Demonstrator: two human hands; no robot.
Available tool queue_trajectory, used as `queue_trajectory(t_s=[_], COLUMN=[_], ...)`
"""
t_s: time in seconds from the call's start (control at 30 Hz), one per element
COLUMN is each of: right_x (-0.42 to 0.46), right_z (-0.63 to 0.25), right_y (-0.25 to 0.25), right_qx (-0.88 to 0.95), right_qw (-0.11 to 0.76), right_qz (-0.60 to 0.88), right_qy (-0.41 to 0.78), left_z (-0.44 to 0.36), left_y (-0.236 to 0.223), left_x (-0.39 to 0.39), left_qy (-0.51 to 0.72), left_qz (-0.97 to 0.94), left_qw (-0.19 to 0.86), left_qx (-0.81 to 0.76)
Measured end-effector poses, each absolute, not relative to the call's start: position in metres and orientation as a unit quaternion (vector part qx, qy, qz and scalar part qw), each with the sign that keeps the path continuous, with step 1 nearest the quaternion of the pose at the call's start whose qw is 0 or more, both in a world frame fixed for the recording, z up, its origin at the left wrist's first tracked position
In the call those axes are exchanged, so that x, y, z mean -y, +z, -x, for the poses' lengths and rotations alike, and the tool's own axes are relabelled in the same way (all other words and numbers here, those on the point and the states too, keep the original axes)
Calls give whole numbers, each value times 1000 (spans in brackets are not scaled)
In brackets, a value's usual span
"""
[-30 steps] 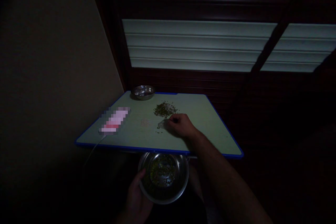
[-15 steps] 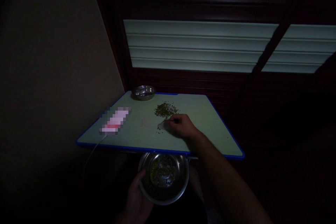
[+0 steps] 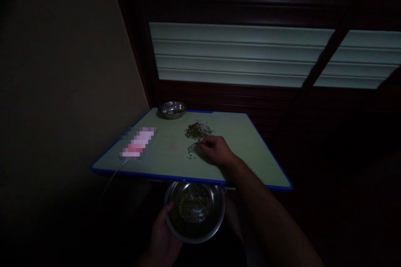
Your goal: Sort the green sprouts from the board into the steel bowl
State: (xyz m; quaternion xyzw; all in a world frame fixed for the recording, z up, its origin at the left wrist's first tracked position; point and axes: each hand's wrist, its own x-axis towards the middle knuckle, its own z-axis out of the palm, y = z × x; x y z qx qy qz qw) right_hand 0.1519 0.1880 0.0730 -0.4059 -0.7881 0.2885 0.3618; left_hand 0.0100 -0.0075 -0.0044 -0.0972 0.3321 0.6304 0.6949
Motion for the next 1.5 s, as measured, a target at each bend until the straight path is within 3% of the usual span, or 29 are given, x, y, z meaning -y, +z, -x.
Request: queue_trajectory(t_s=[0.37,1.5], right_x=[-189,-191], right_z=[-148,-143], right_y=[71,74], right_qx=[802,792], right_qw=[355,345], right_qz=[402,366], right_qy=[264,346], left_z=[-10,-10], left_y=[-7,-9], left_x=[8,6], left_qy=[639,630], left_qz=[106,98], left_qw=[698,702], left_qx=[-307,-317])
